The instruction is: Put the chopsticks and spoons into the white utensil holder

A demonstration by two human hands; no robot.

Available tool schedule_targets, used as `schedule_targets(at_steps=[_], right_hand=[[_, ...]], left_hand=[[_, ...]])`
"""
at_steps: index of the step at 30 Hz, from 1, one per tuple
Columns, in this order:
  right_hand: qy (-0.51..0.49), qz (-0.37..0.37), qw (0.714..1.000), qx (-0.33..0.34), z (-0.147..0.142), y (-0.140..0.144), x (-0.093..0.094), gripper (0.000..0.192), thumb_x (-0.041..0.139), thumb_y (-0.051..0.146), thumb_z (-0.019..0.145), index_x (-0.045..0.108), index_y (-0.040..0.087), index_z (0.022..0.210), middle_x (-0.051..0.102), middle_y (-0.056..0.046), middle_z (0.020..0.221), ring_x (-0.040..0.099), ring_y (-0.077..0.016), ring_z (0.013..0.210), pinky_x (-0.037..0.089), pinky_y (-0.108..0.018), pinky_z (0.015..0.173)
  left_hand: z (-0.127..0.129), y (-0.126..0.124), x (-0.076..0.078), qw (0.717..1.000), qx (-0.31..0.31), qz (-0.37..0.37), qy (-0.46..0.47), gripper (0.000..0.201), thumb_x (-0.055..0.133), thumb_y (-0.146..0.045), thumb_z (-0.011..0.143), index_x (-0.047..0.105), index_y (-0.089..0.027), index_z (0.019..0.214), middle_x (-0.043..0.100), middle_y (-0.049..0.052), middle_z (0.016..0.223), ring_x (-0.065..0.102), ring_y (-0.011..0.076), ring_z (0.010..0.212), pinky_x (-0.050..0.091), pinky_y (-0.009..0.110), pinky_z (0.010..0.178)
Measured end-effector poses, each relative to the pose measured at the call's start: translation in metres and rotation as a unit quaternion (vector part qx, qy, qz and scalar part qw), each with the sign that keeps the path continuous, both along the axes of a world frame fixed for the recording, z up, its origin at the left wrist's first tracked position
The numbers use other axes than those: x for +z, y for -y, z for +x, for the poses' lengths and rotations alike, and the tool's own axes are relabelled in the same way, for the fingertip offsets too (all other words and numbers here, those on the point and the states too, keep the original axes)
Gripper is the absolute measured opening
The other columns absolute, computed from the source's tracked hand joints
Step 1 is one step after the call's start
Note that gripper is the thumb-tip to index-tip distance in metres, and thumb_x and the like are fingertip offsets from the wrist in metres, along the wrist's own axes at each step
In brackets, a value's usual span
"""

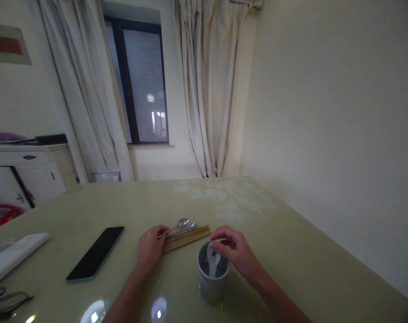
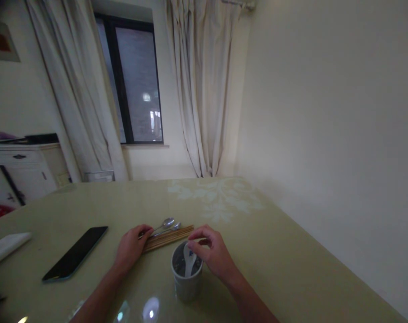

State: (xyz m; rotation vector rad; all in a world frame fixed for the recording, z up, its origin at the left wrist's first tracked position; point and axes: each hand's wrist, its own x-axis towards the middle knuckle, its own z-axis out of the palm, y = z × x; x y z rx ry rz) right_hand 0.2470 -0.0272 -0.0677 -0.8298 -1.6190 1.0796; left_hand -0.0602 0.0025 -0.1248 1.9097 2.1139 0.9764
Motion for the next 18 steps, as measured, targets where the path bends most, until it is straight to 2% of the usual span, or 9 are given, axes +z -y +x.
schedule_targets(at_steps=[4, 12, 16, 18], right_hand=[[0.007, -0.004, 1.000, -0.005, 0.000, 0.003, 0.002, 0.028, 0.083, 0.046, 0.081, 0.079, 0.018, 0.085, 0.071, -0.004, 0.084, 0.071, -0.0201, 0.075, 0.060, -0.034, 0.074], [0.074, 0.114, 0.990, -0.047, 0.005, 0.005, 0.009, 0.016, 0.078, 0.038, 0.087, 0.085, 0.024, 0.088, 0.072, -0.007, 0.092, 0.071, -0.0235, 0.089, 0.057, -0.038, 0.082], [0.076, 0.118, 0.989, -0.042, 0.004, 0.008, 0.011, 0.017, 0.076, 0.038, 0.089, 0.085, 0.023, 0.087, 0.071, -0.007, 0.089, 0.070, -0.0222, 0.085, 0.057, -0.035, 0.078], [0.070, 0.108, 0.991, -0.036, 0.003, 0.008, 0.011, 0.017, 0.078, 0.038, 0.088, 0.084, 0.022, 0.087, 0.070, -0.007, 0.090, 0.069, -0.0221, 0.084, 0.056, -0.034, 0.075]], left_hand=[[0.001, 0.000, -0.001, 0.999, 0.015, -0.015, -0.030, 0.025, 0.055, -0.033, 0.096, 0.078, -0.025, 0.094, 0.079, 0.006, 0.102, 0.071, 0.0246, 0.098, 0.050, 0.035, 0.089], [0.000, 0.001, -0.003, 0.997, 0.026, -0.030, -0.065, 0.030, 0.050, -0.033, 0.099, 0.079, -0.025, 0.097, 0.077, 0.006, 0.107, 0.069, 0.0247, 0.102, 0.048, 0.035, 0.090], [0.010, 0.006, 0.006, 0.996, 0.033, -0.012, -0.078, 0.036, 0.043, -0.030, 0.101, 0.078, -0.023, 0.106, 0.075, 0.010, 0.114, 0.065, 0.0293, 0.110, 0.047, 0.043, 0.099], [0.026, 0.013, 0.014, 0.998, -0.002, 0.030, -0.048, 0.039, 0.039, -0.032, 0.102, 0.076, -0.022, 0.113, 0.074, 0.011, 0.119, 0.062, 0.0316, 0.115, 0.045, 0.049, 0.104]])
